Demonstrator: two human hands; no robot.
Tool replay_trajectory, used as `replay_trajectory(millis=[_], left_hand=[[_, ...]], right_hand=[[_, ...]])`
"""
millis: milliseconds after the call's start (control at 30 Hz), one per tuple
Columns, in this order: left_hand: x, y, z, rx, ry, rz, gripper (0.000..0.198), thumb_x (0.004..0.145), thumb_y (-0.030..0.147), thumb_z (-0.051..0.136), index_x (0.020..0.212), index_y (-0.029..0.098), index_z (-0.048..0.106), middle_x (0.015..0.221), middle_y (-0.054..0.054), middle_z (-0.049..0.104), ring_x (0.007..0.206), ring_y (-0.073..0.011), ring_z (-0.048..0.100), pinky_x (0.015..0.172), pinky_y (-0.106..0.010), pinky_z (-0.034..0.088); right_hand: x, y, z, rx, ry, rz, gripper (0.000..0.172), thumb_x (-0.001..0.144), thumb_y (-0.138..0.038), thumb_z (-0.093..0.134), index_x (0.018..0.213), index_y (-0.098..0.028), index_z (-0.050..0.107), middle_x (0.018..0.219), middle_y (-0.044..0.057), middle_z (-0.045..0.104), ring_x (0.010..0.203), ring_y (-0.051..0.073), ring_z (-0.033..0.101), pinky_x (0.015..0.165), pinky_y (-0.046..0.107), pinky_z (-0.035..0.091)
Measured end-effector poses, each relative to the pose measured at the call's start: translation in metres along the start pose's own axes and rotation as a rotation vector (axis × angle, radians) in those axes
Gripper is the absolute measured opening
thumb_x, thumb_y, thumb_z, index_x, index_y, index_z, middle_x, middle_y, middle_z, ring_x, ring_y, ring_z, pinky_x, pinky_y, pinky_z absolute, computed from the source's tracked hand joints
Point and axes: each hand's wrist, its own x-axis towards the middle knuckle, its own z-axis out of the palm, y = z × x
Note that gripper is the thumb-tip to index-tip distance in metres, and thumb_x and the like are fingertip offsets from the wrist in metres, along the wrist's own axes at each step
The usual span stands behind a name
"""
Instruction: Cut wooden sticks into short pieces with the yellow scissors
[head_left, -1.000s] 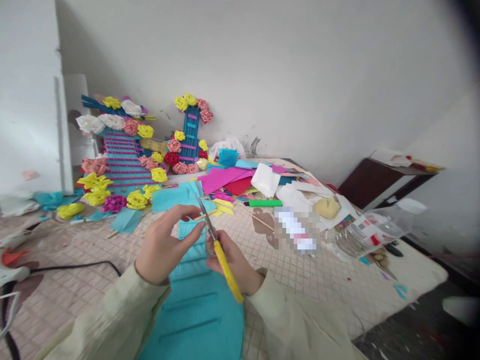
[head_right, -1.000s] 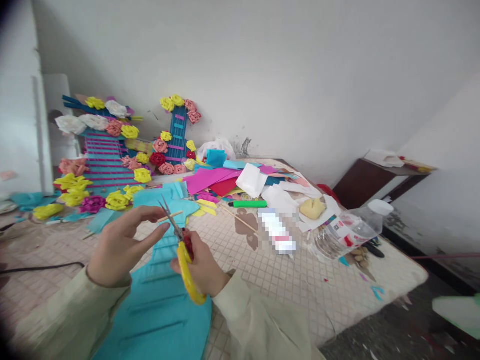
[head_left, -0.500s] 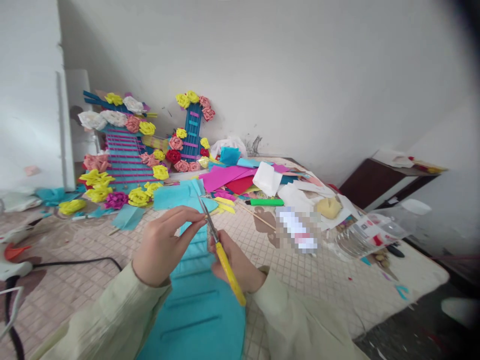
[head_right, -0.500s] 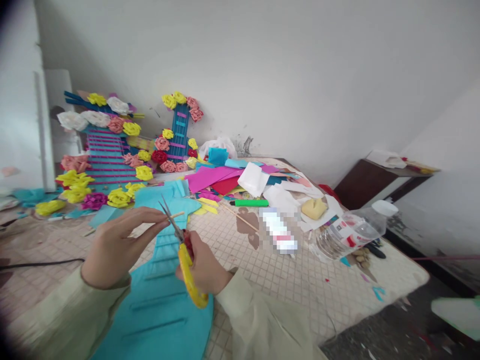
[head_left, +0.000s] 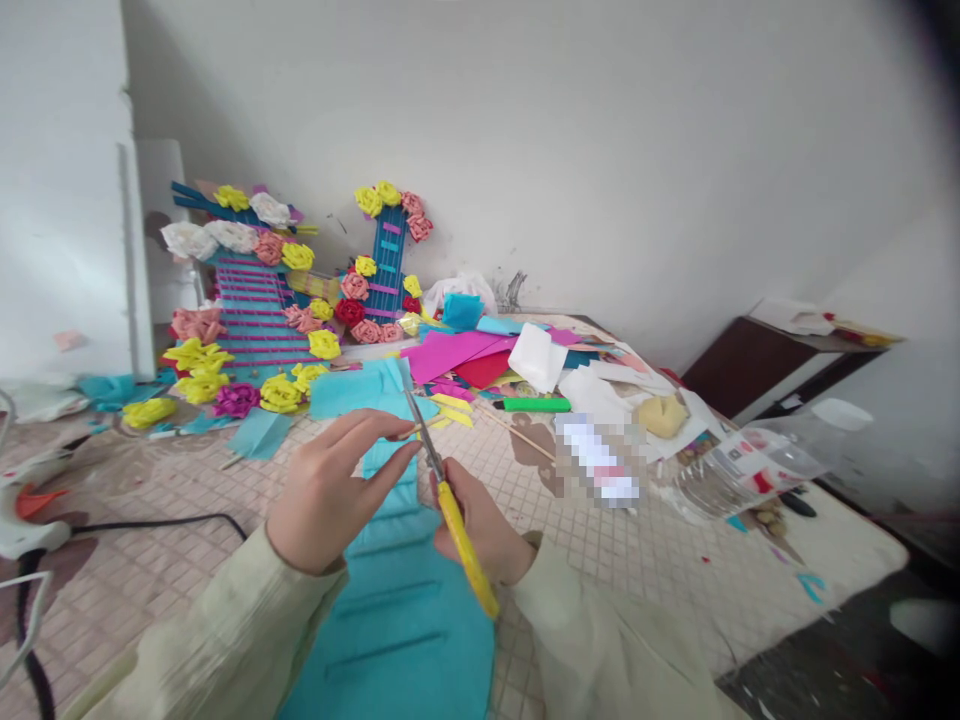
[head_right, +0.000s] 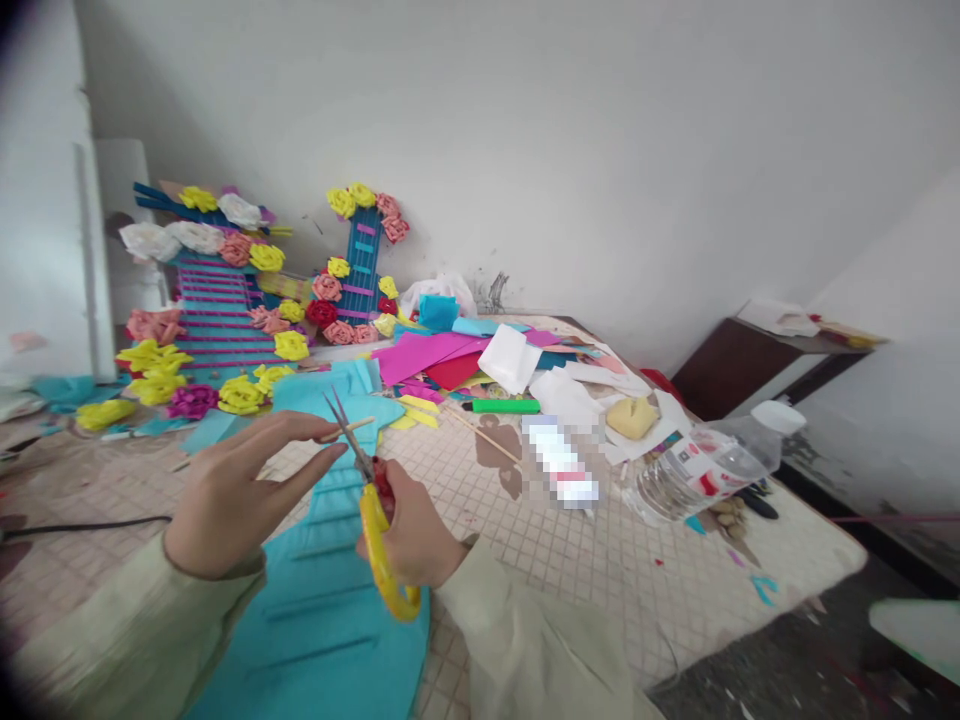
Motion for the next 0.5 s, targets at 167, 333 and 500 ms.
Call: replay_trajectory(millis=[167,333,500], left_hand=[[0.0004,-0.0027,-0.0005,0.064,0.013,0.154,0.002,0.088,0.016,0.059,0.091,0.016,0.059,0.083,-0.003,0.068,0.077,-0.0156,0.065,0.069,-0.028,0.052],[-0.0012,-0.0044,-0.0007,0.114,0.021,0.264,0.009,0.087,0.010,0.060,0.095,0.014,0.059,0.086,-0.006,0.070,0.077,-0.0173,0.066,0.071,-0.032,0.052],[-0.0016,-0.0047,-0.0005,0.141,0.036,0.296,0.011,0.086,0.008,0.060,0.096,0.012,0.060,0.086,-0.006,0.070,0.077,-0.0177,0.066,0.072,-0.032,0.052]], right_hand=[[0.0022,0.0022,-0.0016,0.035,-0.029,0.007,0.037,0.061,-0.025,0.068,0.076,-0.023,0.034,0.068,-0.007,0.034,0.058,0.009,0.030,0.051,0.023,0.025],[-0.0002,0.0020,-0.0031,0.047,-0.070,0.004,0.034,0.071,-0.035,0.068,0.085,-0.023,0.039,0.076,-0.004,0.036,0.063,0.011,0.031,0.056,0.026,0.028],[-0.0020,0.0035,-0.0035,0.061,-0.111,0.015,0.032,0.076,-0.034,0.065,0.094,-0.023,0.041,0.083,-0.003,0.038,0.067,0.012,0.034,0.059,0.027,0.032]])
